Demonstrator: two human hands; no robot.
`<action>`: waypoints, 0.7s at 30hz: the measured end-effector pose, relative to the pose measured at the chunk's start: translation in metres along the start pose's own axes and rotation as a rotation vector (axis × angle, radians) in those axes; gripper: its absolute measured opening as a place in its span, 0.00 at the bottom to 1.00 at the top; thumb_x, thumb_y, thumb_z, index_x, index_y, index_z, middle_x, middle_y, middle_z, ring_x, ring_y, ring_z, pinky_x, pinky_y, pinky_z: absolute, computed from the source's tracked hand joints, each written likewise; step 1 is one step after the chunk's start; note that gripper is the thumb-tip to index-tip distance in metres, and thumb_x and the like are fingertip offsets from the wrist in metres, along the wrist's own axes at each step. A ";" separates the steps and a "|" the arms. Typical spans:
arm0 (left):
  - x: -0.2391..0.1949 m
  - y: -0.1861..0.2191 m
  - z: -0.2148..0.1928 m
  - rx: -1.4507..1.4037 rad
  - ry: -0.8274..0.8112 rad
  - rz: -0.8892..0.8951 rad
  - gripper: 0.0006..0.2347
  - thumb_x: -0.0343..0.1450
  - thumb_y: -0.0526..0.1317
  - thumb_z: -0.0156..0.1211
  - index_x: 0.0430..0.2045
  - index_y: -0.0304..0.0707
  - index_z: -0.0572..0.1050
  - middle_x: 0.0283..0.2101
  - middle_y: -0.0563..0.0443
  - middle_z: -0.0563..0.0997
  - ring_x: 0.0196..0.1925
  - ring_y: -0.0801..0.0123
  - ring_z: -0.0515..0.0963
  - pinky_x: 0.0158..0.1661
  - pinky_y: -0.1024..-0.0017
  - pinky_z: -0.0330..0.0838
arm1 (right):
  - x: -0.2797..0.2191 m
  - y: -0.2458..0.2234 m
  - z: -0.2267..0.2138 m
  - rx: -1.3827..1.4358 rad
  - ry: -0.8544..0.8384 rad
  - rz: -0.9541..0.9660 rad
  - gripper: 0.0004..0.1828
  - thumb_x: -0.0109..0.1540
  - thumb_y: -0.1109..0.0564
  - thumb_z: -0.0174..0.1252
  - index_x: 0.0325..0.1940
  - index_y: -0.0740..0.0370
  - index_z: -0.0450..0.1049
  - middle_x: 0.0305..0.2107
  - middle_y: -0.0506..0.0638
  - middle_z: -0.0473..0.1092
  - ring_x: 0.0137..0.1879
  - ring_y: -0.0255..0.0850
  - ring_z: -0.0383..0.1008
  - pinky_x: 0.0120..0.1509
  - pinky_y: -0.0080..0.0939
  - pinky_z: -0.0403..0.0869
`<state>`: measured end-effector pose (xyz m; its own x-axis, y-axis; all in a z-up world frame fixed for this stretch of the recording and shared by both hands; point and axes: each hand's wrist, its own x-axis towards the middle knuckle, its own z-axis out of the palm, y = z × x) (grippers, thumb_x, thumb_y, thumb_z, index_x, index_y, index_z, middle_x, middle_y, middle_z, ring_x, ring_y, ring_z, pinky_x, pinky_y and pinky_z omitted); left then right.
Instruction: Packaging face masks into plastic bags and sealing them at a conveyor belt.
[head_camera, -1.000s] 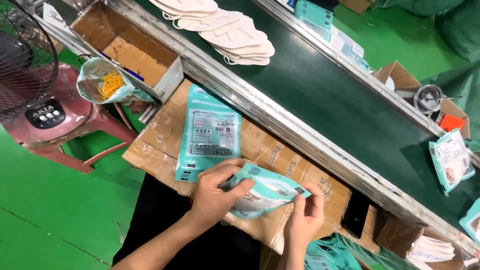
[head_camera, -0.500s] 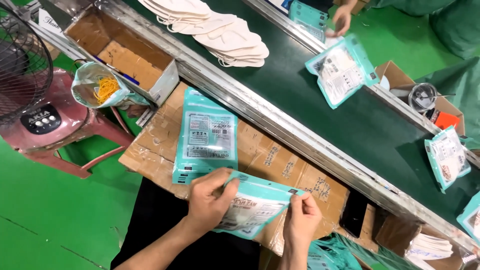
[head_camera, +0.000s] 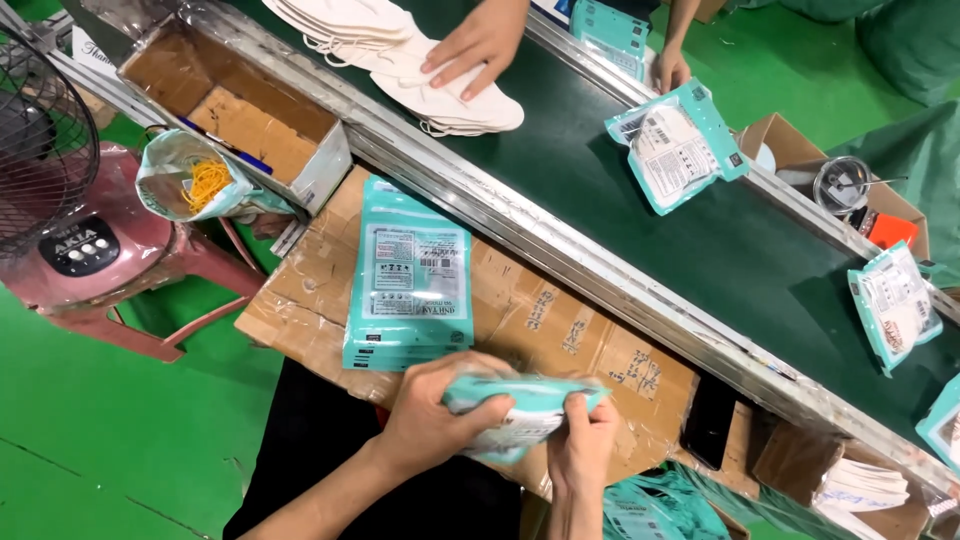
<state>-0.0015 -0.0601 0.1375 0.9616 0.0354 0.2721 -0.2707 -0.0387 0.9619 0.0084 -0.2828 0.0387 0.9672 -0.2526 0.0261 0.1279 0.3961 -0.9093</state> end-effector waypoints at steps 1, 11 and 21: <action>-0.001 -0.001 0.001 -0.036 -0.014 0.005 0.06 0.68 0.33 0.66 0.32 0.27 0.81 0.36 0.45 0.86 0.36 0.64 0.87 0.37 0.71 0.80 | -0.001 -0.005 0.006 0.084 -0.004 0.156 0.05 0.64 0.63 0.57 0.42 0.68 0.74 0.38 0.53 0.72 0.43 0.40 0.73 0.51 0.41 0.73; 0.010 0.020 -0.003 -0.069 -0.148 0.035 0.08 0.62 0.33 0.71 0.28 0.27 0.80 0.53 0.44 0.81 0.42 0.69 0.84 0.39 0.73 0.78 | -0.012 -0.013 0.013 0.324 -0.301 0.303 0.11 0.61 0.59 0.66 0.40 0.68 0.73 0.38 0.54 0.69 0.47 0.44 0.71 0.55 0.45 0.70; -0.010 -0.021 0.021 -0.173 -0.009 -0.217 0.12 0.65 0.31 0.67 0.41 0.31 0.78 0.39 0.52 0.84 0.39 0.77 0.83 0.40 0.77 0.78 | -0.022 -0.003 0.004 0.129 -0.236 0.190 0.08 0.62 0.65 0.66 0.42 0.70 0.75 0.41 0.52 0.70 0.48 0.39 0.71 0.53 0.39 0.69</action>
<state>-0.0047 -0.0804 0.1137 0.9981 0.0152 0.0595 -0.0610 0.1397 0.9883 -0.0128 -0.2752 0.0429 0.9987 0.0418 -0.0297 -0.0474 0.5293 -0.8471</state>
